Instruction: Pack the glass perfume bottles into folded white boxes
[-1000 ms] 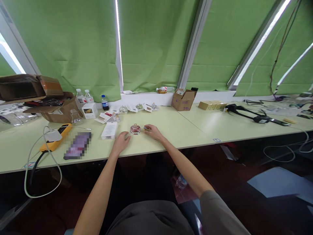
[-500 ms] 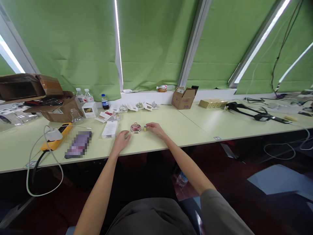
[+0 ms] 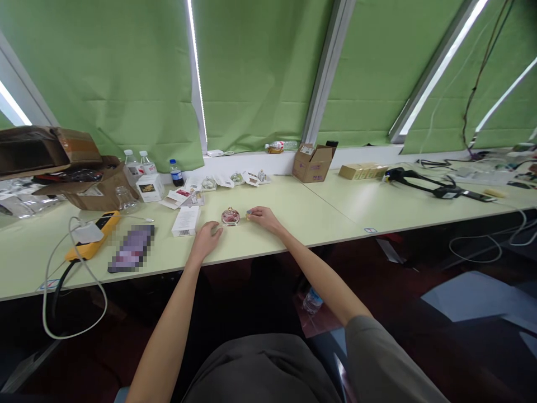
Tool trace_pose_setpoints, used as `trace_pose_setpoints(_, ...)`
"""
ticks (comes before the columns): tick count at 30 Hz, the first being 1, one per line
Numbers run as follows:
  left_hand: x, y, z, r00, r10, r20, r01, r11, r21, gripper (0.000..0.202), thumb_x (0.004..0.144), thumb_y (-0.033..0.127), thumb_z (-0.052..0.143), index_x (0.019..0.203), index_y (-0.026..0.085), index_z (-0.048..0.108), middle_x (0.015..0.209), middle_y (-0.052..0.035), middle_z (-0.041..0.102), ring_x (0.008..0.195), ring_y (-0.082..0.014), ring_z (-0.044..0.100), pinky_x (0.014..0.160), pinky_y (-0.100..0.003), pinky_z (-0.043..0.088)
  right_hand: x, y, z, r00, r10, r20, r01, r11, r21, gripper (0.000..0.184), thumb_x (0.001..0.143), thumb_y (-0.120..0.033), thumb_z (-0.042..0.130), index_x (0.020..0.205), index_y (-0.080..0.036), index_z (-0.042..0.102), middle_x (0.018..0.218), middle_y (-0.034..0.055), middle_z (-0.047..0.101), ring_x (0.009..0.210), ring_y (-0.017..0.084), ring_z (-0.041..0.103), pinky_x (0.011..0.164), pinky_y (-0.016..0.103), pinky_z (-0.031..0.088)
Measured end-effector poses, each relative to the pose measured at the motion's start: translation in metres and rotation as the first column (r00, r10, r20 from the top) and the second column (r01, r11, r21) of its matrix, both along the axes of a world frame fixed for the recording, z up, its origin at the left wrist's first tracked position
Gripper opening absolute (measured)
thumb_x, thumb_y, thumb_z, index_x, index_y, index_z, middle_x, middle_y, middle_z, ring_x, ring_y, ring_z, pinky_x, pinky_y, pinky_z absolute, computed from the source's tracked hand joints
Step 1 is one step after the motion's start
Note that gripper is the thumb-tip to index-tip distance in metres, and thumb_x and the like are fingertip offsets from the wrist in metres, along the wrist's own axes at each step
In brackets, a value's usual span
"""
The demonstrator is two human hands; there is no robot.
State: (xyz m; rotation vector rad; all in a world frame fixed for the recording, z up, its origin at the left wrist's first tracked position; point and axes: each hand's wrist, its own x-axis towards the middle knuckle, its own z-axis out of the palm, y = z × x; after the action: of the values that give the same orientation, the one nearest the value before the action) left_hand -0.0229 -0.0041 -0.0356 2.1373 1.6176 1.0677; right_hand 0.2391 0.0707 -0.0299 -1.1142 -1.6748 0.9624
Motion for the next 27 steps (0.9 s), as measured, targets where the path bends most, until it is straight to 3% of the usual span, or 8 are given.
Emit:
trace_pose_setpoints(3,0.0,0.0,0.0,1.0,0.003,0.003,-0.003,1.0,0.004,0.037,0.089,0.042,0.048,0.114,0.017,0.059,0.123,-0.0099,0.061,0.114,-0.0232,0.056,0.099,-0.037,0.042,0.001,-0.001,0.003,1.0,0.024,-0.018,-0.024,1.0,-0.009,0.034,0.072,-0.037,0.072,0.099,-0.017,0.066,0.091,0.0066,0.072,0.082,0.016,0.066,0.075,0.028,0.051)
trace_pose_setpoints(7,0.0,0.001,0.0,1.0,-0.002,0.009,0.002,1.0,0.002,0.037,0.089,0.042,0.048,0.114,0.017,0.059,0.122,-0.0099,0.061,0.114,-0.0233,0.056,0.1,-0.037,0.042,0.001,-0.004,0.007,0.999,0.018,0.036,-0.022,0.995,0.094,0.031,0.076,-0.038,0.066,0.099,-0.017,0.068,0.095,0.0062,0.07,0.085,0.017,0.064,0.077,0.029,0.05)
trace_pose_setpoints(11,0.0,0.001,-0.001,1.0,-0.006,0.011,0.006,1.0,0.005,0.037,0.089,0.041,0.048,0.114,0.017,0.059,0.123,-0.0103,0.061,0.115,-0.0233,0.056,0.1,-0.037,0.042,0.001,-0.006,0.005,0.991,-0.044,0.129,0.019,0.982,0.189,0.038,0.076,-0.04,0.063,0.107,-0.018,0.065,0.081,0.0018,0.067,0.07,0.014,0.059,0.066,0.026,0.047)
trace_pose_setpoints(13,0.0,0.002,-0.002,1.0,-0.005,0.011,0.005,1.0,0.011,0.037,0.089,0.041,0.048,0.115,0.017,0.059,0.123,-0.0103,0.061,0.114,-0.0231,0.056,0.1,-0.037,0.042,-0.001,-0.005,0.004,0.979,-0.078,0.186,0.036,0.974,0.222,0.033,0.075,-0.038,0.062,0.101,-0.019,0.066,0.075,0.0,0.064,0.065,0.013,0.055,0.061,0.025,0.044)
trace_pose_setpoints(19,0.0,0.003,-0.004,1.0,0.0,0.004,0.0,1.0,0.017,0.037,0.089,0.042,0.048,0.114,0.017,0.059,0.123,-0.0103,0.061,0.115,-0.0238,0.055,0.101,-0.038,0.041,-0.009,0.0,0.005,0.876,-0.12,0.467,-0.024,0.957,0.29,0.014,0.074,-0.026,0.06,0.08,-0.018,0.069,0.074,0.0016,0.066,0.065,0.013,0.054,0.064,0.024,0.04)
trace_pose_setpoints(27,-0.002,0.004,-0.004,1.0,-0.009,0.024,0.009,1.0,0.006,0.037,0.088,0.043,0.049,0.113,0.018,0.06,0.121,-0.0107,0.061,0.113,-0.0252,0.057,0.099,-0.039,0.042,-0.012,-0.003,0.005,0.79,-0.192,0.582,-0.028,0.938,0.347,0.016,0.08,-0.029,0.06,0.092,-0.019,0.065,0.077,0.0019,0.067,0.073,0.015,0.056,0.071,0.025,0.04)
